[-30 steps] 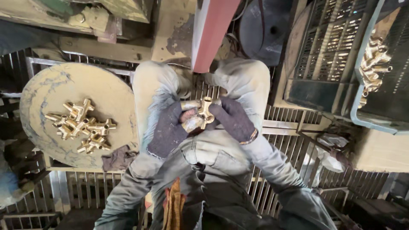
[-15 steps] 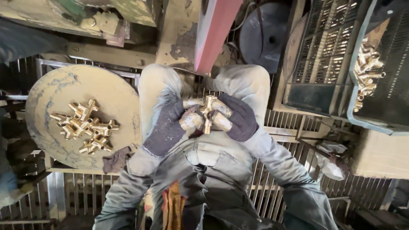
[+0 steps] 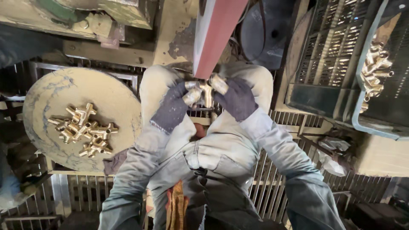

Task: The person sits on a metal grate floor and repeatedly presses small brass-colored metal parts against a vertical rotating buffing wheel. They hold the parts with gloved hands, rotate them to contact different surfaces, and place finished pieces into a nearby bin.

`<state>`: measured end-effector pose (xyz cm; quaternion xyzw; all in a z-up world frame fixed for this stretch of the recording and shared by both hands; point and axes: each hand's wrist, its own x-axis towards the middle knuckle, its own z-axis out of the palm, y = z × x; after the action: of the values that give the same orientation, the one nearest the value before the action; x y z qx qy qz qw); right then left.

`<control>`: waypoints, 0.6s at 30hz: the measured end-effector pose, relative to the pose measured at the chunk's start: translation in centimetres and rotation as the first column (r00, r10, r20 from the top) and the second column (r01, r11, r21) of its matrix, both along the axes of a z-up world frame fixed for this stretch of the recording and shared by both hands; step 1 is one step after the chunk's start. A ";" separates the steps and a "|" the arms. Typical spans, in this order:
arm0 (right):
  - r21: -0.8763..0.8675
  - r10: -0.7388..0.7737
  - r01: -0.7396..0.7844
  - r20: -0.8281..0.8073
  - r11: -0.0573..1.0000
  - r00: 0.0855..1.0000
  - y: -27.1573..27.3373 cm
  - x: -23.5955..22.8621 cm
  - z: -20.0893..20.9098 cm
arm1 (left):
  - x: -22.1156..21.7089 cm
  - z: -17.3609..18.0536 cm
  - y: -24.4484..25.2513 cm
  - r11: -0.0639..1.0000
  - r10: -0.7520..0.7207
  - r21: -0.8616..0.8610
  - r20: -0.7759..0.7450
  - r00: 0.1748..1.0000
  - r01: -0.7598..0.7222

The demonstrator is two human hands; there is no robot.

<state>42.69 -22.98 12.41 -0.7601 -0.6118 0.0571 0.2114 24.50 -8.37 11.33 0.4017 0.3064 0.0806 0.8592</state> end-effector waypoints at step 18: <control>-0.537 -0.485 0.041 -0.724 0.843 0.490 5.3 2.3 3.0 | 0.5 -2.7 -0.1 0.988 0.115 0.119 -0.101 0.988 -0.103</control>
<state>45.00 -17.73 15.41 -0.7504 -0.2739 0.5201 0.3022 24.99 -8.50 8.59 0.4364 0.3688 0.1229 0.8114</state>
